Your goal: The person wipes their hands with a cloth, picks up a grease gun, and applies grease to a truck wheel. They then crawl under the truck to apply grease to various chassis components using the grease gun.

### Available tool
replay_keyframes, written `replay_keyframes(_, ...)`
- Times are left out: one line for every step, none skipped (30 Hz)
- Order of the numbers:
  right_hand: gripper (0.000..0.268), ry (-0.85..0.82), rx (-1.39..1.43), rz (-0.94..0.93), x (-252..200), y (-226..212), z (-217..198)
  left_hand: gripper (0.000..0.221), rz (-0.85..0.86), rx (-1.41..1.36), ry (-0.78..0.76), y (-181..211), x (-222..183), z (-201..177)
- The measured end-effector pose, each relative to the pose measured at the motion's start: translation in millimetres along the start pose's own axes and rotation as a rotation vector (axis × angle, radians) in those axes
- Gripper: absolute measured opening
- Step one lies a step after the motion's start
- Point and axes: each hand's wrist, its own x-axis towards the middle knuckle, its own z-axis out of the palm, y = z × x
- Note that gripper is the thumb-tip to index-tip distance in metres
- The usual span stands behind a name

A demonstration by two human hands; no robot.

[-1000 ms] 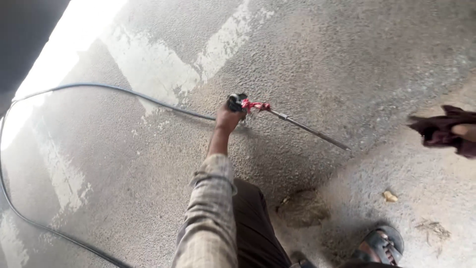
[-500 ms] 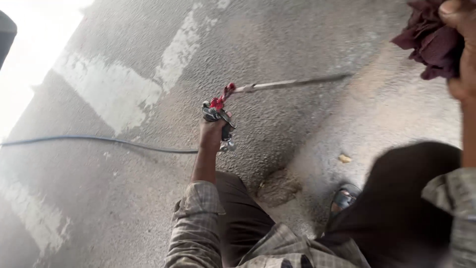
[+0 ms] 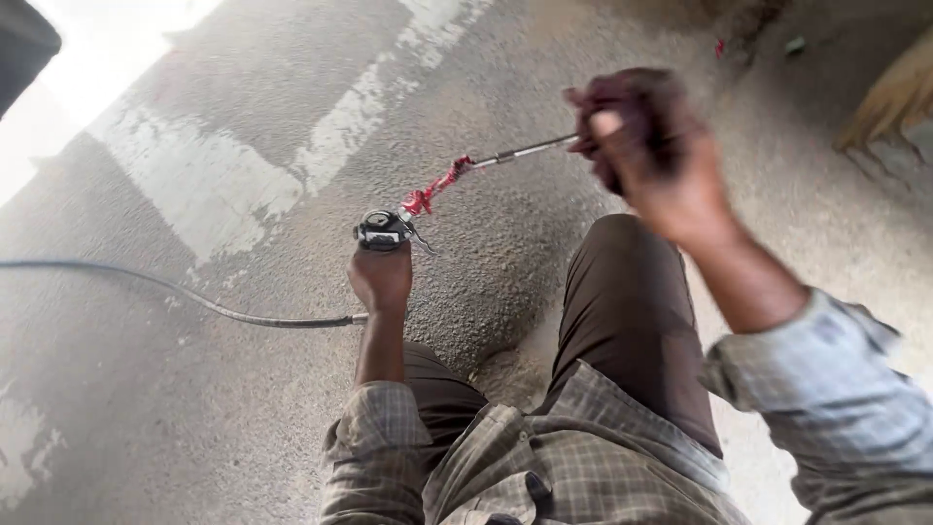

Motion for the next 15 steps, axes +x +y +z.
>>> replay_keyframes(0.032,-0.073,0.022,-0.067,7.5,7.5,15.7,0.037,-0.066,0.098,-0.022,-0.1,-3.9,-6.1)
replay_keyframes(0.032,-0.093,0.027,-0.083,13.1,15.6,28.0,0.037,-0.079,0.089,-0.001,0.2,-8.3,-14.6)
replay_keyframes(0.027,-0.105,-0.237,-0.374,18.8,23.9,40.4,0.035,-0.054,0.066,0.033,0.8,-12.8,-22.6)
replay_keyframes(0.022,-0.107,-0.501,-0.665,24.0,32.5,51.8,0.034,-0.024,0.044,0.063,2.4,-16.6,-29.2)
replay_keyframes(0.022,-0.116,-0.494,-0.684,23.4,41.8,62.4,0.034,-0.031,0.037,0.082,-5.1,-17.4,-33.2)
replay_keyframes(0.026,-0.315,-0.846,-0.591,22.0,51.3,71.3,0.033,-0.052,0.008,0.04,-11.4,-18.1,-35.7)
replay_keyframes(0.03,-0.511,-1.193,-0.479,21.2,61.4,79.7,0.032,-0.071,-0.022,-0.002,-17.3,-18.6,-37.4)
replay_keyframes(0.03,-0.514,-1.197,-0.486,19.3,72.8,80.5,0.032,-0.074,-0.028,0.001,-23.0,-22.6,-40.5)
replay_keyframes(0.026,-0.535,-1.211,-0.518,18.0,84.5,80.8,0.032,-0.046,-0.008,0.006,-28.3,-26.4,-43.1)
replay_keyframes(0.023,-0.553,-1.228,-0.555,19.9,95.6,80.0,0.032,-0.016,0.008,0.014,-31.4,-28.1,-44.5)
replay_keyframes(0.023,-0.553,-1.235,-0.566,26.4,83.1,80.1,0.032,-0.017,-0.002,0.021,-34.1,-29.1,-44.6)
replay_keyframes(0.031,-0.691,-1.21,-0.408,30.3,71.5,81.5,0.029,-0.014,-0.022,0.019,-38.6,-31.4,-45.8)
replay_keyframes(0.039,-0.823,-1.177,-0.247,34.2,60.5,82.8,0.027,-0.01,-0.041,0.018,-43.3,-33.5,-46.4)
replay_keyframes(0.039,-0.827,-1.181,-0.249,37.2,56.3,80.2,0.027,-0.014,-0.046,0.018,-42.8,-36.4,-48.6)
replay_keyframes(0.045,-0.914,-1.158,-0.137,40.3,52.4,77.8,0.028,-0.021,-0.064,0.006,-42.3,-39.1,-50.5)
